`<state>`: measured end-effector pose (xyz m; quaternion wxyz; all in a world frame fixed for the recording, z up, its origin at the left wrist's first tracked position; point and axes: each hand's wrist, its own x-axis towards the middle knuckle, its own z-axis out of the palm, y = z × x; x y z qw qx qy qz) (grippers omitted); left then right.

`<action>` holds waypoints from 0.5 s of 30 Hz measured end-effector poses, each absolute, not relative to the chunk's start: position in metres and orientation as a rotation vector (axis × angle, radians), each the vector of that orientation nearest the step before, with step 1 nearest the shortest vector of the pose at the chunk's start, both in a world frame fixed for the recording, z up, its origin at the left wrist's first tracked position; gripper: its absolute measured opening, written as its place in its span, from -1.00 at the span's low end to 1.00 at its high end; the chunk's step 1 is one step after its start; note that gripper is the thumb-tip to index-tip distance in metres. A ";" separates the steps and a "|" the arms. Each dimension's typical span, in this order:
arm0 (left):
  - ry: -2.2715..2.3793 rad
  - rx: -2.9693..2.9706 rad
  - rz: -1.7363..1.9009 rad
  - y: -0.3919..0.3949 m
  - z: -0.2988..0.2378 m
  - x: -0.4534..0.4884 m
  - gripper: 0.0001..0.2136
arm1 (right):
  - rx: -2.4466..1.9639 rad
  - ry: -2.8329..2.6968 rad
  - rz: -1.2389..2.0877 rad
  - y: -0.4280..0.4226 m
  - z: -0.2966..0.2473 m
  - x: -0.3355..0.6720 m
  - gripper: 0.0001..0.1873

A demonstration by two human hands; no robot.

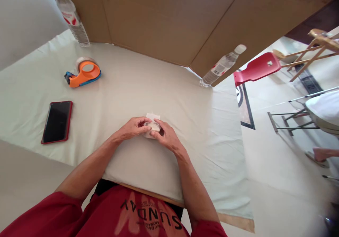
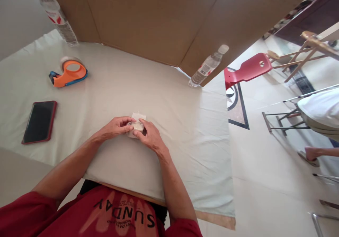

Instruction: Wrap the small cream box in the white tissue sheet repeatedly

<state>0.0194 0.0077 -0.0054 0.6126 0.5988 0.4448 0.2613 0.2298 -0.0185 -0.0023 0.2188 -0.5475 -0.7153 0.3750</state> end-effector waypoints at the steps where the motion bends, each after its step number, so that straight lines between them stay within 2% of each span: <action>1: 1.045 1.385 0.603 0.008 -0.006 0.020 -0.58 | -1.520 -1.989 0.963 -0.019 -0.003 0.228 -0.39; 6: 1.191 1.677 0.709 0.009 -0.009 0.027 -0.65 | -1.541 -2.057 0.659 -0.016 -0.007 0.222 -0.50; 15: 1.324 1.876 0.848 0.009 -0.017 0.032 -0.69 | -1.693 -2.049 0.613 -0.007 -0.008 0.215 -0.52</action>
